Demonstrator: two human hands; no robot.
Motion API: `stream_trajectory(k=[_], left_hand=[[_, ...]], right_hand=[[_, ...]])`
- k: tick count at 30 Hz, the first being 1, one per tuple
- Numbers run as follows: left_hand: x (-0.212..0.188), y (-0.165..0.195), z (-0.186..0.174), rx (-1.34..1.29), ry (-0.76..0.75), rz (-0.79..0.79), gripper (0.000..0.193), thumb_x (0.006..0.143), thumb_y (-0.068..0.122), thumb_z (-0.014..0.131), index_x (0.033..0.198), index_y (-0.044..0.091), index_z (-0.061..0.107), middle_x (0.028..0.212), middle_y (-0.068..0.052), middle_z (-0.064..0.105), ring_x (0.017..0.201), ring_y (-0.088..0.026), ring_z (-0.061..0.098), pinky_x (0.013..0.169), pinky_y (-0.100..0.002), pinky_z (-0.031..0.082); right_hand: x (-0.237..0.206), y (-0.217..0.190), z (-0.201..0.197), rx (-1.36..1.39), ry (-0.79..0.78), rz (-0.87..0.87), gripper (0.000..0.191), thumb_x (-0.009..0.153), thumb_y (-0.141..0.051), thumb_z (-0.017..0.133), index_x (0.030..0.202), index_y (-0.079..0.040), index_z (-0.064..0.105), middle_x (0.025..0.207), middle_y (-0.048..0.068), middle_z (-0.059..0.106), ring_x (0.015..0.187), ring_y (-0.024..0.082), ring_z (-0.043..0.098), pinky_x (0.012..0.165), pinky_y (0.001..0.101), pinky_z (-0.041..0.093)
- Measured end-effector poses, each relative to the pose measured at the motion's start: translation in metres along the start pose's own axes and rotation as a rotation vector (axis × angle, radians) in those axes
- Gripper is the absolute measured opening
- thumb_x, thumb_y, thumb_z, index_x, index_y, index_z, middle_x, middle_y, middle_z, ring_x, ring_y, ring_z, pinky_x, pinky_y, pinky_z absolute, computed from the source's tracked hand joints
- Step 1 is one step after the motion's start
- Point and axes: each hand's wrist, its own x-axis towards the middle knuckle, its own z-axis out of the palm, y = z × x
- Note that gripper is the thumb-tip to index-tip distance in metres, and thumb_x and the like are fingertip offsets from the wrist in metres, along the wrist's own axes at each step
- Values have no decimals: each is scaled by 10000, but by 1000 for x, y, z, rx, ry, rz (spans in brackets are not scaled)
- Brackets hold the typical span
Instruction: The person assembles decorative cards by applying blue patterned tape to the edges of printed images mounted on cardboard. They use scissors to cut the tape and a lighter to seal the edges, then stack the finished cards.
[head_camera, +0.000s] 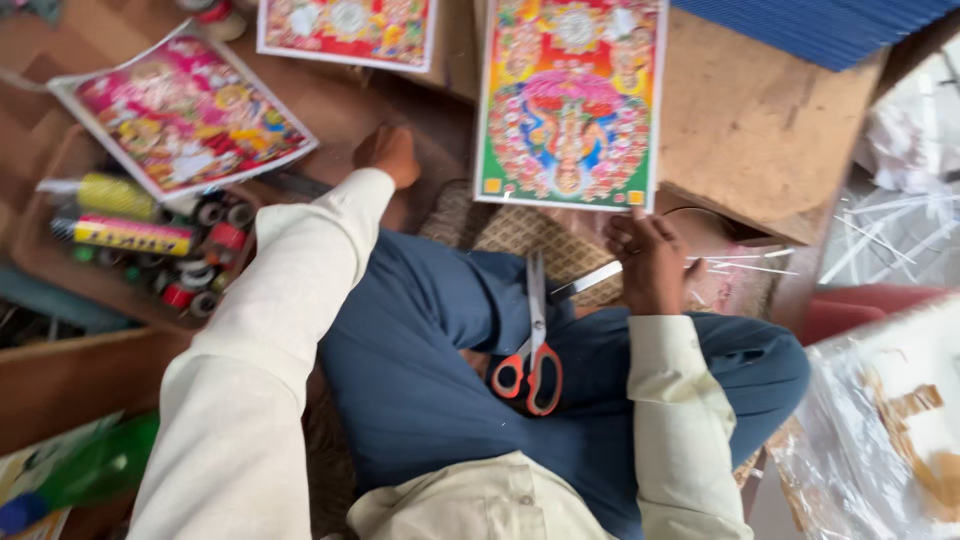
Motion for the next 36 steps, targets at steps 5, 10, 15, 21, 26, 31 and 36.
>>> stream_trajectory(k=[5, 10, 15, 21, 26, 31, 36], left_hand=[[9, -7, 11, 11, 64, 44, 195, 803, 97, 747, 993, 63, 770, 1105, -229, 721, 1041, -428, 691, 870, -506, 571], [12, -3, 11, 109, 164, 132, 202, 784, 91, 762, 983, 56, 762, 1089, -236, 721, 1024, -432, 692, 850, -506, 576], [-3, 15, -18, -105, 242, 47, 162, 843, 174, 763, 968, 70, 757, 1069, -217, 708, 1011, -441, 661, 871, -517, 531], [-62, 39, -47, -727, 605, 643, 144, 888, 75, 771, 1007, 5, 729, 1003, -121, 714, 934, -267, 694, 850, -416, 561], [-140, 93, 9, -1402, -84, 666, 148, 981, 40, 699, 1111, -17, 656, 1131, -24, 596, 991, -132, 689, 855, -295, 621], [-167, 113, 35, -1195, -137, 790, 202, 945, -26, 711, 1138, -32, 656, 1223, -62, 587, 1088, -149, 636, 914, -285, 575], [-165, 112, 37, -1030, -112, 749, 222, 905, -3, 754, 1108, -22, 665, 1212, -83, 613, 1021, -172, 651, 873, -286, 557]], right_hand=[[-4, 0, 12, 84, -80, 66, 292, 1041, -243, 661, 1078, 45, 629, 910, 120, 699, 793, 221, 698, 715, 323, 562], [-3, 9, 31, 2, -146, 155, 377, 1013, -314, 649, 1060, 61, 665, 910, 130, 726, 793, 225, 725, 703, 325, 570], [9, 8, 22, -46, -203, 111, 334, 1002, -289, 672, 1037, 42, 663, 906, 135, 730, 791, 225, 725, 706, 321, 575], [1, -1, 21, -36, -200, 143, 358, 1014, -319, 659, 1012, 37, 686, 864, 114, 714, 733, 196, 698, 673, 318, 563], [-48, -8, 29, -330, -333, -45, 390, 964, -308, 708, 1127, 43, 665, 922, 124, 718, 771, 223, 678, 701, 337, 540], [-72, -19, 26, -207, -519, -96, 442, 964, -286, 692, 1269, 33, 688, 1137, 101, 741, 1038, 180, 690, 927, 320, 537], [-71, -16, 31, -307, -496, -84, 372, 932, -152, 743, 1242, 49, 699, 1097, 104, 742, 986, 166, 674, 912, 316, 534]])
